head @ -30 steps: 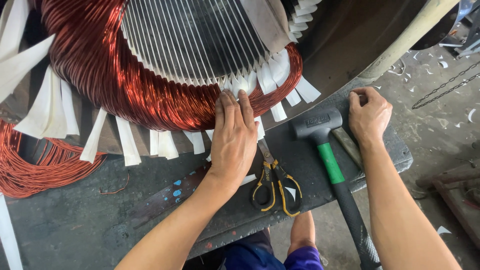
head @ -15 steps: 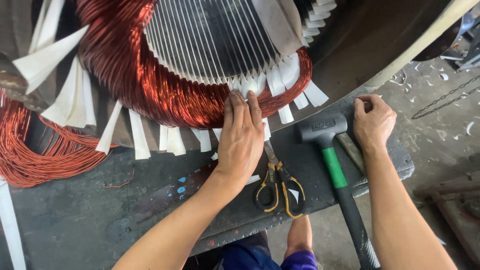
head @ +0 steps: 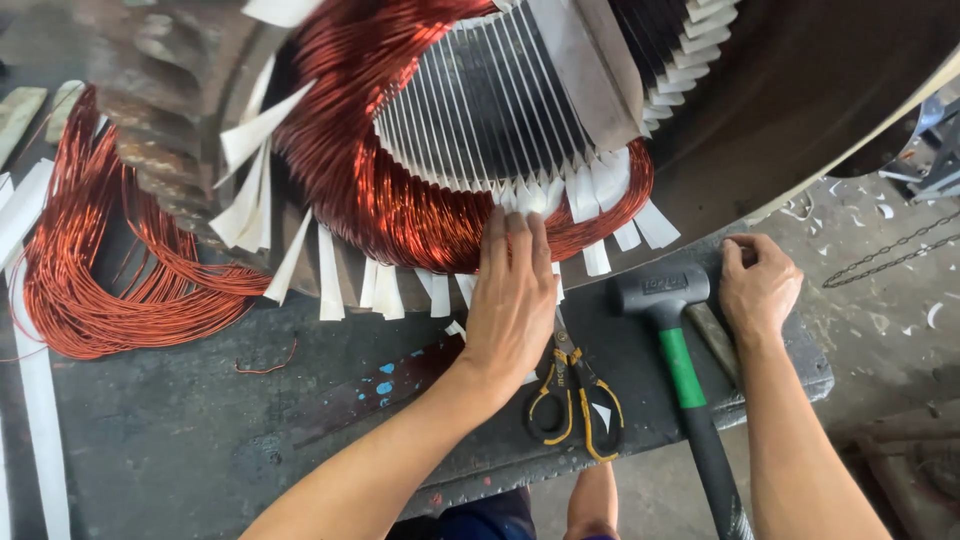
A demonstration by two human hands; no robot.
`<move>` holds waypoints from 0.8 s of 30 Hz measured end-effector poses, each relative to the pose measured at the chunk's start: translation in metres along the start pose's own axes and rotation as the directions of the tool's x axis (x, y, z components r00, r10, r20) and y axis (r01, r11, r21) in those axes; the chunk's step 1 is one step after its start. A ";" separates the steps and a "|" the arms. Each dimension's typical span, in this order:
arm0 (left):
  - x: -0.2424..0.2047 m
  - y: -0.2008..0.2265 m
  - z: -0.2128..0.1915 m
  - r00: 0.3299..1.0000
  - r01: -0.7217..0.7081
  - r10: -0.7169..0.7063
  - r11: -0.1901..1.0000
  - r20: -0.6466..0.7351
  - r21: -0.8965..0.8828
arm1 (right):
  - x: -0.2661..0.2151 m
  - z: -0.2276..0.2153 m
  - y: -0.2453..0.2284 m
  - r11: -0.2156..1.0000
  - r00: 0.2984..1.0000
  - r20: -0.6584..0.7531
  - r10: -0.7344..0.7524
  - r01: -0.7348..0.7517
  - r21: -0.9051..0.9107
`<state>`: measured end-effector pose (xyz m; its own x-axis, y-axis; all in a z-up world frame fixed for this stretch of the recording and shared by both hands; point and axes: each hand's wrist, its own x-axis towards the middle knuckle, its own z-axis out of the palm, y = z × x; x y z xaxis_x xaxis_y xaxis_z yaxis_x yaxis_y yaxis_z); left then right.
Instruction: The person inserts white insulating strips into the slots of a motor stator containing copper windings. They use a rubber mallet to tap the strips into place and a wooden stick to push them deeper. The person also uses scissors to trim the excess length of the strips.
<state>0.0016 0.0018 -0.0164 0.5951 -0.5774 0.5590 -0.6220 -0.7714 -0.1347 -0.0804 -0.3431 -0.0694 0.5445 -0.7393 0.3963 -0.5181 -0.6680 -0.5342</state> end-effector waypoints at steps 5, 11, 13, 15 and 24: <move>0.001 -0.003 0.000 0.996 -0.017 -0.011 0.954 -0.091 -0.300 | 0.002 0.004 0.006 1.000 1.000 -0.011 -0.005 0.005 -0.027; -0.001 -0.004 0.006 0.998 -0.055 0.048 0.983 -0.042 -0.173 | 0.001 0.005 0.005 0.999 1.000 -0.012 -0.029 0.029 -0.028; 0.000 -0.006 0.005 0.997 -0.072 0.066 0.987 -0.048 -0.145 | 0.001 0.004 0.001 1.000 1.000 -0.004 -0.009 0.009 -0.029; 0.003 -0.009 0.001 0.996 -0.072 0.060 0.974 -0.063 -0.215 | 0.002 0.005 0.003 1.000 1.000 -0.006 -0.004 0.004 -0.022; 0.078 -0.018 -0.020 0.997 0.011 -0.066 0.646 -0.042 -0.764 | 0.004 -0.002 -0.003 0.993 0.994 0.045 0.098 -0.095 -0.066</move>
<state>0.0493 -0.0235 0.0455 0.6129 -0.5136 0.6004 -0.7839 -0.2998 0.5437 -0.0777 -0.3443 -0.0648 0.5203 -0.7965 0.3080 -0.6096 -0.5990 -0.5192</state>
